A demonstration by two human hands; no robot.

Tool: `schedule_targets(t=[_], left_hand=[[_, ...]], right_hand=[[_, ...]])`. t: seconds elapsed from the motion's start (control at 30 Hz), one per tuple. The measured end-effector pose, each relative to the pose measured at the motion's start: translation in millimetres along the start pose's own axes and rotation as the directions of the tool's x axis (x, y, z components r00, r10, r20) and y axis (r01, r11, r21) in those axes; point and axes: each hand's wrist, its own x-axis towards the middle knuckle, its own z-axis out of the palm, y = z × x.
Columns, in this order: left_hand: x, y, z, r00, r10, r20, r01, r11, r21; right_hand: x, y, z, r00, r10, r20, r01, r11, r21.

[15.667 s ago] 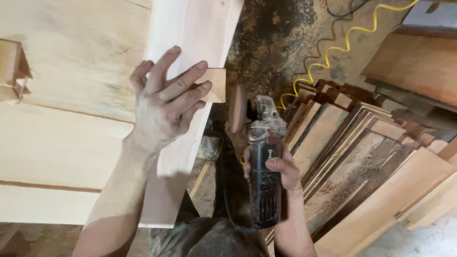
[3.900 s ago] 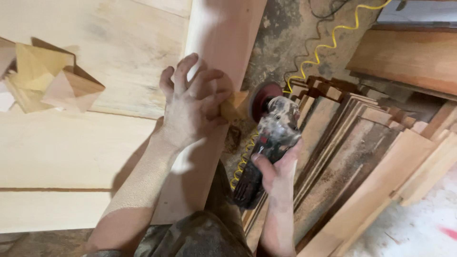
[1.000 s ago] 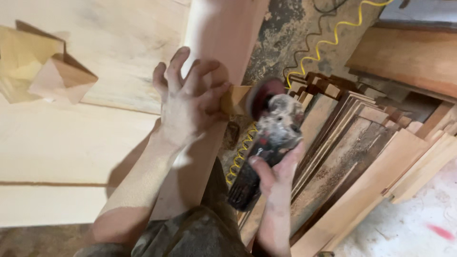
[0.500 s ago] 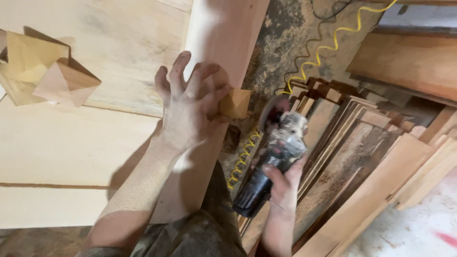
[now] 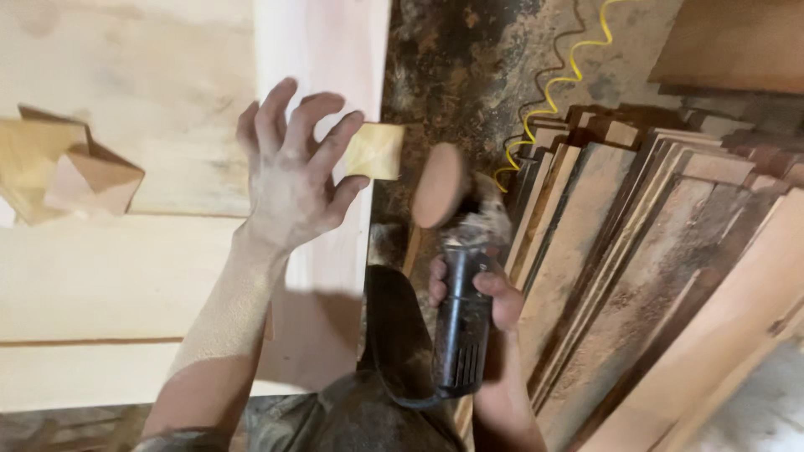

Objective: The person sands the surfaces and edges of a small wooden pyramid-shaped block using a hand-held power sander, turning the block multiple times to reach different sides.

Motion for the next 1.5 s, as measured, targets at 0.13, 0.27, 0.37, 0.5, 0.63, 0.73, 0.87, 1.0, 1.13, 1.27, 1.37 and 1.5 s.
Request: schedule_targets(t=[0.13, 0.27, 0.37, 0.5, 0.63, 0.73, 0.87, 1.0, 1.13, 1.27, 1.37, 1.5], left_hand=[[6.8, 5.3, -1.4, 1.0, 0.001, -0.023, 0.0, 1.0, 0.027], [5.2, 0.0, 10.0, 0.999, 0.002, -0.049, 0.0, 0.998, 0.058], [3.7, -5.9, 12.9, 0.999, 0.009, -0.043, -0.006, 0.998, 0.066], [3.7, -8.4, 10.1, 1.0, -0.021, -0.015, 0.022, 0.998, 0.05], [12.8, -9.1, 7.3, 0.999, -0.008, -0.047, 0.009, 0.999, 0.035], [10.1, -5.2, 0.3, 0.999, -0.035, -0.016, 0.036, 0.999, 0.033], [11.8, -6.2, -1.0, 0.999, -0.048, -0.02, 0.049, 0.998, 0.028], [11.6, -5.5, 1.9, 0.998, -0.057, -0.027, 0.057, 0.998, -0.004], [16.4, -5.0, 1.9, 0.999, -0.048, -0.018, 0.049, 0.999, 0.016], [13.4, -7.8, 3.5, 0.998, -0.058, -0.009, 0.058, 0.998, 0.02], [14.2, -10.4, 7.4, 0.999, -0.034, -0.032, 0.035, 0.999, 0.035], [10.8, -9.6, 8.4, 0.999, -0.037, -0.016, 0.038, 0.999, 0.03]], right_hand=[[3.2, -1.3, 16.1, 0.982, -0.034, -0.185, 0.009, 0.991, -0.134], [20.0, -4.9, 23.9, 0.988, -0.056, -0.144, 0.018, 0.967, -0.254], [23.9, -5.2, 29.4, 0.983, -0.049, -0.18, -0.002, 0.963, -0.27], [40.0, -13.8, 33.1, 0.981, -0.046, -0.19, -0.013, 0.954, -0.3], [40.6, -17.8, 35.4, 0.967, -0.07, -0.245, -0.009, 0.952, -0.306], [43.2, -21.5, 25.4, 0.97, -0.038, -0.242, -0.034, 0.957, -0.289], [42.7, -13.8, 17.4, 0.988, -0.037, -0.151, -0.017, 0.941, -0.338], [39.9, -13.1, 26.8, 0.972, -0.06, -0.228, -0.017, 0.947, -0.32], [49.5, -27.2, 33.4, 0.971, -0.062, -0.233, -0.029, 0.929, -0.368], [41.8, -25.1, 40.1, 0.97, -0.019, -0.244, -0.073, 0.929, -0.364], [42.7, -23.6, 32.8, 0.971, -0.043, -0.236, -0.051, 0.924, -0.379], [46.8, -28.1, 23.5, 0.972, -0.052, -0.23, -0.044, 0.919, -0.393]])
